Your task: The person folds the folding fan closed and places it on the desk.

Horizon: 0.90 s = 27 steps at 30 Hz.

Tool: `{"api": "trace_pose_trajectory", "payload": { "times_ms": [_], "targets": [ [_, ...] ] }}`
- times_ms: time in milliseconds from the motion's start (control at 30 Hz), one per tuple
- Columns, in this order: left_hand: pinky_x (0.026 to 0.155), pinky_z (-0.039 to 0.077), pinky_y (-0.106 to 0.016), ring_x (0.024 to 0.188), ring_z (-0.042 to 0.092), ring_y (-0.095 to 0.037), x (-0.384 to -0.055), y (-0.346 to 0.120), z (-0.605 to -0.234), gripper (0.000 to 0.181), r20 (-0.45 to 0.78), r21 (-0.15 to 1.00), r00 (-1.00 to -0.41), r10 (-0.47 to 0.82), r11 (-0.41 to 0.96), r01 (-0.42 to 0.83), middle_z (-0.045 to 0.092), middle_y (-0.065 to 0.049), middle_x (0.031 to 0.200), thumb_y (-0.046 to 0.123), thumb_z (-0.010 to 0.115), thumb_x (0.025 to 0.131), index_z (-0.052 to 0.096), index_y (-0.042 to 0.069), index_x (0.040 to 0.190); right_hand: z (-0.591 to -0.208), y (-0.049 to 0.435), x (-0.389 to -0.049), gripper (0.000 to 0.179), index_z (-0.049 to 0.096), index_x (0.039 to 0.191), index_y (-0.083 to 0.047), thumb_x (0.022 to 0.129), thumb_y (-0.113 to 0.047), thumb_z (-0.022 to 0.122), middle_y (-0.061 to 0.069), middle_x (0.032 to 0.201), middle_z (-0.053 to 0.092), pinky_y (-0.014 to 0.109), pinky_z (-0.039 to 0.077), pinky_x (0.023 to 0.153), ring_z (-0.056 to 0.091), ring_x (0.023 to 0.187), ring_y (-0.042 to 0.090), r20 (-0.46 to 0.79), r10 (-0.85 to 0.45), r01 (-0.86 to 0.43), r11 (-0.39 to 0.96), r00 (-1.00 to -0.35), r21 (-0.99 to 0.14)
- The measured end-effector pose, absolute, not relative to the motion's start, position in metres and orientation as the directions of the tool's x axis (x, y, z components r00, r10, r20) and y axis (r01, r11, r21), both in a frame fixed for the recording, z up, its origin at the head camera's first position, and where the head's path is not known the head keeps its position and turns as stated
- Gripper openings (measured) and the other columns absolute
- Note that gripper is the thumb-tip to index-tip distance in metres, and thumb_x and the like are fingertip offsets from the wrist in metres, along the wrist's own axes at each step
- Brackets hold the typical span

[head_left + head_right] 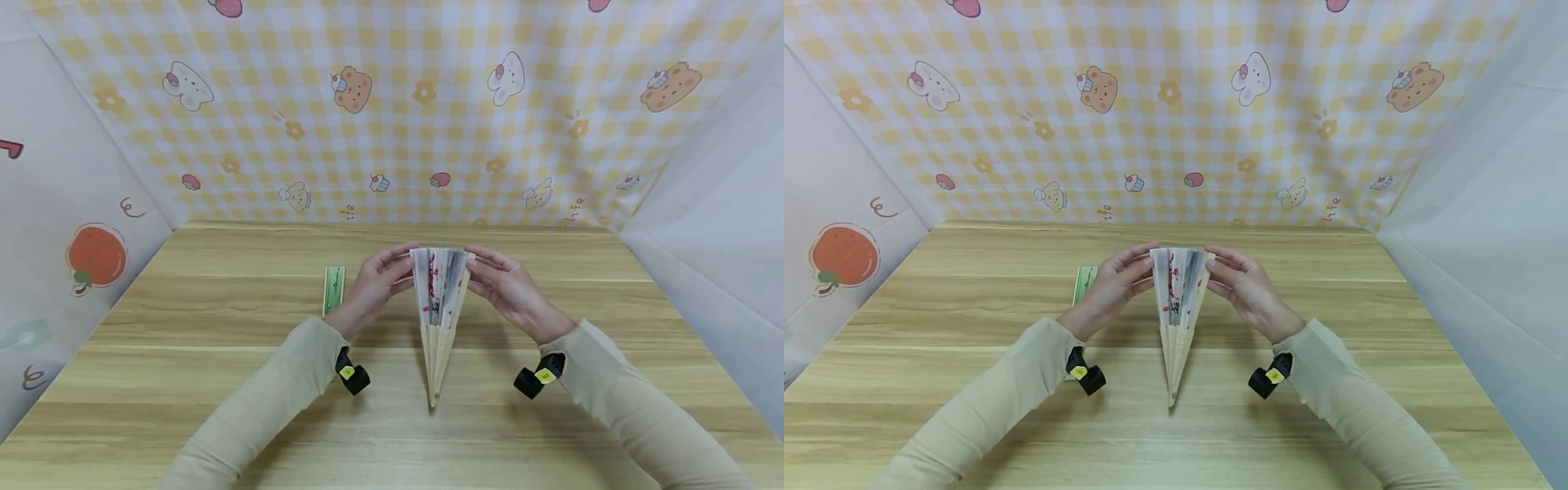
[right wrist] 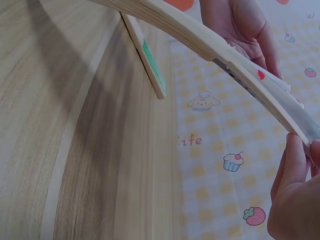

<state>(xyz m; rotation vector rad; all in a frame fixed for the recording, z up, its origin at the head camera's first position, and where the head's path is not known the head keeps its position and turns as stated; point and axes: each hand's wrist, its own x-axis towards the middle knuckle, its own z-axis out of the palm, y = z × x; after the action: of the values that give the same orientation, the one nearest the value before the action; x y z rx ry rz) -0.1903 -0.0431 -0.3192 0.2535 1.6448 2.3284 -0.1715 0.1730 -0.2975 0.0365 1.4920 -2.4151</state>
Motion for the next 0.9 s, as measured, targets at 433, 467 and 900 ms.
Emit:
{"api": "trace_pose_trajectory", "payload": {
  "times_ms": [433,467,900],
  "targets": [
    [0.085,0.047,-0.03,0.092,0.057,-0.015,-0.1889,-0.0391,-0.3203,0.035,-0.014,0.941,-0.935,0.353,-0.312,-0.132,0.056,-0.01,0.109,0.004,0.05,0.09,0.048,0.004,0.124,-0.297,0.1684,-0.1696,0.02,0.064,0.097,-0.016,0.087,-0.002,0.053,0.002,0.097,0.059,0.024,0.05,0.076,0.059,0.084,0.014,-0.186,-0.243,0.27,-0.385,-0.952,-0.883],
    [0.085,0.047,-0.03,0.092,0.057,-0.016,-0.1889,-0.0387,-0.3206,0.034,-0.017,0.943,-0.935,0.355,-0.305,-0.133,0.057,-0.01,0.109,0.004,0.05,0.09,0.048,0.004,0.124,-0.2972,0.1679,-0.1697,0.02,0.064,0.097,-0.016,0.087,-0.002,0.053,0.002,0.097,0.059,0.024,0.05,0.077,0.059,0.084,0.014,-0.185,-0.246,0.271,-0.381,-0.951,-0.884],
    [0.085,0.047,-0.032,0.096,0.056,-0.019,-0.1865,-0.0365,-0.3213,0.034,-0.005,0.955,-0.926,0.377,-0.274,-0.117,0.055,-0.013,0.113,0.007,0.052,0.089,0.05,0.006,0.122,-0.2984,0.1642,-0.1693,0.021,0.064,0.098,-0.016,0.089,-0.003,0.051,0.003,0.099,0.058,0.025,0.049,0.078,0.06,0.086,0.014,-0.189,-0.263,0.278,-0.362,-0.946,-0.89]
  ]
}}
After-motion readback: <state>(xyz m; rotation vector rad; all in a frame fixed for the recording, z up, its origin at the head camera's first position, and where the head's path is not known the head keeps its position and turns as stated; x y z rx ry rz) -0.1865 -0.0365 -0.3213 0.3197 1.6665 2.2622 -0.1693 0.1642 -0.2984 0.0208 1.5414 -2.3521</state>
